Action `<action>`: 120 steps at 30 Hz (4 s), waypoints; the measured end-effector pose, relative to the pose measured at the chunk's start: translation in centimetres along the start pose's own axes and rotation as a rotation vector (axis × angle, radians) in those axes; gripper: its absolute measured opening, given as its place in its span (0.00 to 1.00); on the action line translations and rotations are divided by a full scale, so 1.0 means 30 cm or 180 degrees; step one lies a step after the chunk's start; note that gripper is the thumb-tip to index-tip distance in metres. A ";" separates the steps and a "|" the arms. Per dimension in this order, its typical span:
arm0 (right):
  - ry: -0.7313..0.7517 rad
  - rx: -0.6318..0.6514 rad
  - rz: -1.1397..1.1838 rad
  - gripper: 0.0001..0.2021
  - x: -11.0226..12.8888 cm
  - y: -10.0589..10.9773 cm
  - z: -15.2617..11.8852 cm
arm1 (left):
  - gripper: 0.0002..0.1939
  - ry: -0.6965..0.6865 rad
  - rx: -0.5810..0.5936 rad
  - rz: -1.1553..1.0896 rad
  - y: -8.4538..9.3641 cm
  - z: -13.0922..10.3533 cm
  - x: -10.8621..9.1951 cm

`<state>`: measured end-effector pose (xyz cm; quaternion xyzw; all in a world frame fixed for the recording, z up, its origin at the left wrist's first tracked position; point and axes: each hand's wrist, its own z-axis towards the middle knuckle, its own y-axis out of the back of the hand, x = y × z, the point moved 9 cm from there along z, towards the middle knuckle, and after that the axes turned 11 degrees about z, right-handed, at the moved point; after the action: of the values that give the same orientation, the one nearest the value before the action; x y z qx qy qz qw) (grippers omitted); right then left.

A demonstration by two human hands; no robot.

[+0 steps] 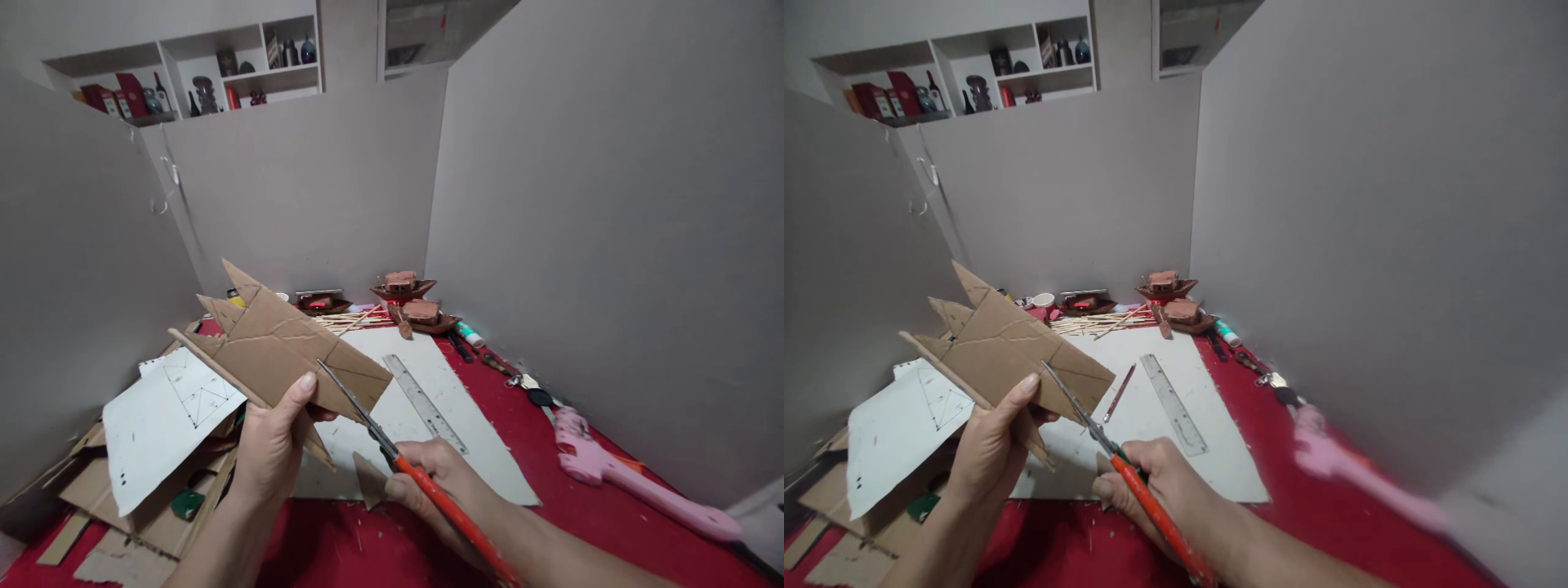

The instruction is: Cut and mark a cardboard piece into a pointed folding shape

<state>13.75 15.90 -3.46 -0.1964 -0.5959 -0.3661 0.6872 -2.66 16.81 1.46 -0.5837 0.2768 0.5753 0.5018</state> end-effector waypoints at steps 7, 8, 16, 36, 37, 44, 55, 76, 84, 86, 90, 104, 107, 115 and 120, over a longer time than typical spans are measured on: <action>0.0066 0.0054 -0.0087 0.27 0.012 0.007 0.006 | 0.21 -0.0020 -0.0072 -0.0034 0.003 -0.004 -0.012; 0.0114 0.0106 -0.0105 0.27 0.020 0.006 0.005 | 0.21 -0.0042 -0.0081 -0.0066 0.005 -0.003 -0.017; 0.0158 0.0027 -0.0807 0.26 0.016 0.076 0.013 | 0.15 -0.0168 -0.0384 -0.0372 0.078 0.033 -0.071; 0.0038 -0.0648 0.0368 0.24 0.029 0.306 0.016 | 0.17 -0.0033 0.0028 -0.0138 0.059 0.050 -0.063; 0.0183 -0.0780 0.0666 0.25 0.029 0.304 0.017 | 0.17 0.0083 0.0391 0.0087 0.024 0.042 -0.044; 0.0283 -0.0753 0.1051 0.18 0.020 0.185 0.008 | 0.15 0.0627 0.1824 0.0914 -0.125 -0.067 0.098; 0.0913 -0.1425 0.1213 0.15 0.068 0.267 -0.023 | 0.18 0.0980 0.2137 0.0503 -0.204 -0.128 0.137; 0.0105 -0.1235 0.1185 0.25 -0.039 0.191 0.004 | 0.13 0.0043 0.0645 -0.0126 -0.085 -0.035 0.013; 0.0225 0.0188 0.0021 0.27 -0.015 0.035 0.007 | 0.15 -0.0222 0.0408 -0.0314 -0.019 -0.013 -0.036; 0.0212 0.0295 -0.0123 0.26 0.003 0.022 0.004 | 0.13 -0.0216 0.0376 -0.0317 -0.014 -0.012 -0.031; 0.0001 0.0339 -0.0176 0.26 0.010 0.012 0.004 | 0.14 -0.0180 0.0468 -0.0236 -0.026 -0.013 -0.021; 0.0110 0.0425 -0.0208 0.26 -0.004 0.003 -0.001 | 0.17 -0.0096 0.0535 -0.0145 -0.044 -0.024 0.004; 0.0094 0.0427 -0.0244 0.26 -0.008 0.004 0.000 | 0.17 -0.0078 0.0575 -0.0136 -0.050 -0.024 0.005; 0.0131 0.0431 -0.0096 0.28 0.010 -0.001 0.002 | 0.16 -0.0061 0.0613 -0.0116 -0.058 -0.029 0.005; 0.0165 0.0431 -0.0131 0.26 0.017 -0.003 0.001 | 0.15 -0.0059 0.0632 -0.0109 -0.057 -0.029 0.009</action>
<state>13.69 15.72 -2.98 -0.1275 -0.6053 -0.3440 0.7064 -0.74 16.67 1.51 -0.5303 0.3178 0.5417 0.5695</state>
